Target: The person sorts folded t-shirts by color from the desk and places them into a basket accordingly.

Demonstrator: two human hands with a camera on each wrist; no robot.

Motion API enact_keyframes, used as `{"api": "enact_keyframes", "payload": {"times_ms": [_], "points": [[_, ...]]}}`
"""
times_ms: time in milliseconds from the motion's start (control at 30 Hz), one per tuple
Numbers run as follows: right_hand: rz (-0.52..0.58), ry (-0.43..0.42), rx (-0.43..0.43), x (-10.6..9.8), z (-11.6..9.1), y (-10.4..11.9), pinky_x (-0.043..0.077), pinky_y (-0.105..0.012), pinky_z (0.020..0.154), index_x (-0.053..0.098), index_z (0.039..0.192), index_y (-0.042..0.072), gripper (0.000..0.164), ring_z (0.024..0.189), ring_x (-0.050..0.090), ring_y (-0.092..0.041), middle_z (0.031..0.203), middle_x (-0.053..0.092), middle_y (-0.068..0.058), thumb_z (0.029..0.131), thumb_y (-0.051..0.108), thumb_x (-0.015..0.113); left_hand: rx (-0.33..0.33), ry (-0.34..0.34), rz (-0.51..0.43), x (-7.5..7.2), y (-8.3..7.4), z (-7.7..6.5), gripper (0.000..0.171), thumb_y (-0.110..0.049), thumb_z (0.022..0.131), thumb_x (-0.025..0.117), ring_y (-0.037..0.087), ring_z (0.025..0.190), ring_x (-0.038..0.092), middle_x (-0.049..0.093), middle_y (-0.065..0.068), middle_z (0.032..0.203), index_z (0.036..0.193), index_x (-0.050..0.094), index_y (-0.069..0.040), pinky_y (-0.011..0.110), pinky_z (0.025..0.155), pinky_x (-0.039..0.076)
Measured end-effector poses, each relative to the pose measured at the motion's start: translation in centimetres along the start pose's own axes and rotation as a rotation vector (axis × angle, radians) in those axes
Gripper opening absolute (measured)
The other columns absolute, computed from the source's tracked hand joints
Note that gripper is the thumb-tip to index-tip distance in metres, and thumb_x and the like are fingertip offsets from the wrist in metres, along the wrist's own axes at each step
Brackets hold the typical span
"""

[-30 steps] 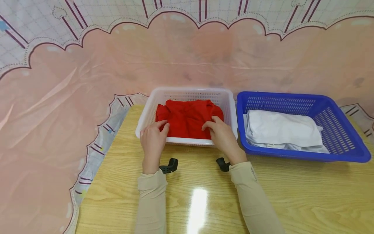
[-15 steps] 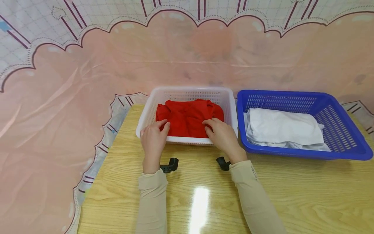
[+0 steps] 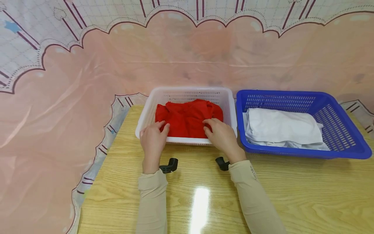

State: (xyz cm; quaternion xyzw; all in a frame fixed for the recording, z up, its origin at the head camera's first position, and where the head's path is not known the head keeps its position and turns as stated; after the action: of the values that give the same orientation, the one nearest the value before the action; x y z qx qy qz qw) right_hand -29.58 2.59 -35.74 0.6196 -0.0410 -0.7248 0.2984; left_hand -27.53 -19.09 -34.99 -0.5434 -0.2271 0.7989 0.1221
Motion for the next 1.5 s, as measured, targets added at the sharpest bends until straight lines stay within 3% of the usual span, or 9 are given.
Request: {"api": "enact_keyframes", "payload": {"times_ms": [267,433,633,867,967,1100,1267,1400,1500], "points": [[0.029,-0.025,0.048,-0.4,0.0,-0.5,0.038,-0.046,0.091,0.057,0.118,0.014,0.032,0.122,0.039,-0.026,0.137,0.038,-0.011,0.089,0.025,0.051,-0.001,0.074,0.054,0.5,0.0,0.1,0.044,-0.039,0.088,0.049,0.029,0.117,0.041,0.046,0.009,0.131,0.121,0.057,-0.011,0.045,0.095,0.021],[0.021,-0.029,0.031,-0.6,0.0,-0.2,0.035,-0.044,0.095,0.056,0.120,0.015,0.034,0.125,0.035,-0.024,0.138,0.037,-0.009,0.089,0.026,0.052,-0.004,0.098,0.061,0.5,-0.1,0.2,0.046,-0.038,0.086,0.051,0.029,0.126,0.030,0.029,0.010,0.142,0.126,0.052,-0.015,0.048,0.096,0.019],[0.035,-0.037,0.013,-0.7,0.2,0.0,0.036,-0.042,0.095,0.057,0.119,0.014,0.032,0.121,0.040,-0.023,0.131,0.045,-0.006,0.089,0.026,0.051,0.039,0.103,0.078,0.3,-0.4,0.2,0.041,-0.039,0.088,0.048,0.027,0.120,0.038,0.047,0.006,0.130,0.122,0.056,-0.018,0.047,0.096,0.019],[0.179,-0.114,-0.016,-1.5,0.4,0.0,0.042,-0.036,0.088,0.052,0.125,0.018,0.035,0.105,0.053,-0.017,0.118,0.056,0.000,0.090,0.023,0.050,0.077,0.095,0.044,0.0,-0.6,0.6,0.036,-0.037,0.088,0.050,0.025,0.111,0.046,0.058,0.000,0.117,0.117,0.060,-0.019,0.046,0.094,0.019],[0.217,-0.130,-0.009,-1.3,-0.1,-0.2,0.047,-0.030,0.073,0.050,0.126,0.019,0.035,0.078,0.057,-0.014,0.111,0.059,0.002,0.090,0.022,0.050,0.081,0.146,0.041,0.6,-0.6,0.5,0.037,-0.038,0.088,0.049,0.025,0.110,0.047,0.058,0.000,0.116,0.118,0.059,-0.019,0.048,0.094,0.019],[0.230,-0.102,-0.013,-0.4,-0.7,0.0,0.044,-0.025,0.058,0.050,0.126,0.019,0.035,0.057,0.049,-0.012,0.107,0.061,0.003,0.091,0.022,0.049,0.054,0.177,0.054,1.0,0.0,-0.1,0.036,-0.038,0.088,0.049,0.025,0.108,0.048,0.059,0.000,0.114,0.117,0.060,-0.019,0.048,0.094,0.019],[0.206,-0.062,-0.039,0.0,-0.8,0.5,0.046,-0.029,0.064,0.054,0.121,0.020,0.031,0.070,0.055,-0.011,0.103,0.062,0.006,0.091,0.024,0.050,0.058,0.175,0.065,0.9,0.1,-0.3,0.032,-0.038,0.088,0.049,0.023,0.106,0.049,0.061,-0.001,0.110,0.107,0.065,-0.019,0.047,0.094,0.018],[0.172,-0.014,-0.073,-0.1,-0.6,1.0,0.041,-0.028,0.052,0.058,0.117,0.020,0.027,0.055,0.049,-0.010,0.077,0.063,0.010,0.092,0.024,0.048,0.077,0.185,0.073,0.7,-0.2,0.0,0.031,-0.038,0.088,0.048,0.020,0.106,0.049,0.061,-0.001,0.109,0.089,0.070,-0.017,0.047,0.095,0.019],[0.132,-0.013,-0.095,-0.3,-0.6,1.3,0.031,-0.027,0.042,0.060,0.115,0.019,0.026,0.041,0.037,-0.011,0.053,0.049,0.010,0.092,0.024,0.046,0.083,0.194,0.062,0.4,-0.3,0.0,0.029,-0.037,0.088,0.049,0.020,0.106,0.049,0.062,-0.001,0.109,0.092,0.070,-0.018,0.047,0.095,0.018]]}}
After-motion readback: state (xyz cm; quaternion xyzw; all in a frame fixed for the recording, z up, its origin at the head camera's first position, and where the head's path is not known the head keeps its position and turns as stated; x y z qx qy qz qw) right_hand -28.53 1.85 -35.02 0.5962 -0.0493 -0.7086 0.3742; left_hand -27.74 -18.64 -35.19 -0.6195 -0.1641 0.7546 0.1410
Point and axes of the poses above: each hand's wrist, its own z-axis towards the middle knuckle, its own x-axis out of the palm, y = z × x, the point moved 9 cm from there along z, towards the middle knuckle
